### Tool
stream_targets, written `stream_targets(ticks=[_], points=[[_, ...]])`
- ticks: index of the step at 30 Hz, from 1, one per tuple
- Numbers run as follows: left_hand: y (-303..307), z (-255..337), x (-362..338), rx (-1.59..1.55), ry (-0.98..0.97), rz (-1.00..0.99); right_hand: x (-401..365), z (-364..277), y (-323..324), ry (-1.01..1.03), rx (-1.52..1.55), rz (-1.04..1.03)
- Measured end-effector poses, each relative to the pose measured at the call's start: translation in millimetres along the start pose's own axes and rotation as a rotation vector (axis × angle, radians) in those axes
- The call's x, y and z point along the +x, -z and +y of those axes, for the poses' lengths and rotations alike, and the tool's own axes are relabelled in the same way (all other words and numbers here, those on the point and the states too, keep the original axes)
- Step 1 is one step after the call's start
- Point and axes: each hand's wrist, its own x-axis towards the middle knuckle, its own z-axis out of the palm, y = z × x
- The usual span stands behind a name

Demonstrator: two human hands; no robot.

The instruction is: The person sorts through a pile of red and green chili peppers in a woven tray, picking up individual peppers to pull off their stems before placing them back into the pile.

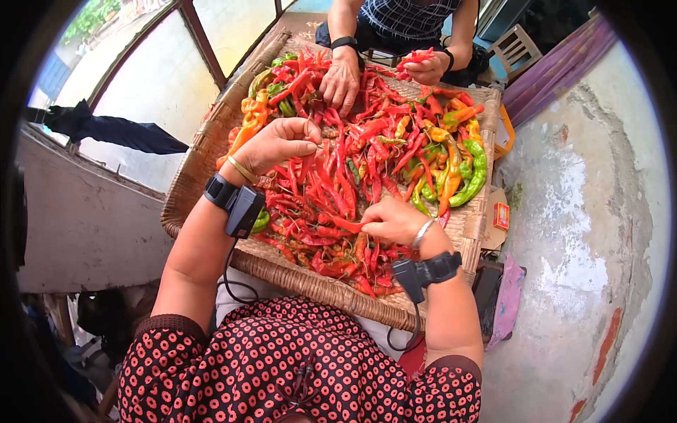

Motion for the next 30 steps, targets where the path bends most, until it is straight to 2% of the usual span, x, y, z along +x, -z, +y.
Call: stream_targets(ticks=[1,2,4,6,8,10,13,16,18,20,23,27,29,30], points=[[0,1,-1,-0.077,0.027,-0.029,-8,-9,9,-0.055,0.216,-0.035],[-2,0,-1,-0.074,0.024,-0.033,-14,-8,15,-0.054,0.215,-0.030],[-8,-2,-1,-0.122,0.059,-0.095,-25,-4,24,-0.014,0.531,-0.014],[-11,-5,-2,-0.039,0.135,-0.182,-29,-6,25,-0.014,0.608,0.033],[-16,-13,0,0.053,0.172,-0.269,-23,-6,20,0.105,0.829,0.220],[-20,-19,3,0.039,0.221,-0.385,-12,-12,11,0.070,0.820,0.273],[-32,-22,1,0.037,0.250,-0.346,-3,-17,-1,0.032,0.733,0.316],[-41,-19,-1,-0.107,0.310,-0.319,0,-15,-3,0.049,0.734,0.321],[-41,-27,3,0.303,-0.078,-0.299,1,-13,-3,0.045,0.730,0.324],[-40,-31,3,0.265,-0.056,-0.247,2,-11,-4,0.036,0.727,0.326],[-40,-33,4,0.453,-0.233,-0.102,4,-10,-5,0.024,0.738,0.311],[-43,-12,-2,0.573,-0.173,-0.068,8,-9,-7,0.020,0.828,0.338],[-38,-14,-1,0.728,-0.066,-0.189,11,-7,-9,0.028,0.859,0.371],[-38,-18,0,0.727,-0.063,-0.190,11,-7,-10,0.010,0.859,0.378]])
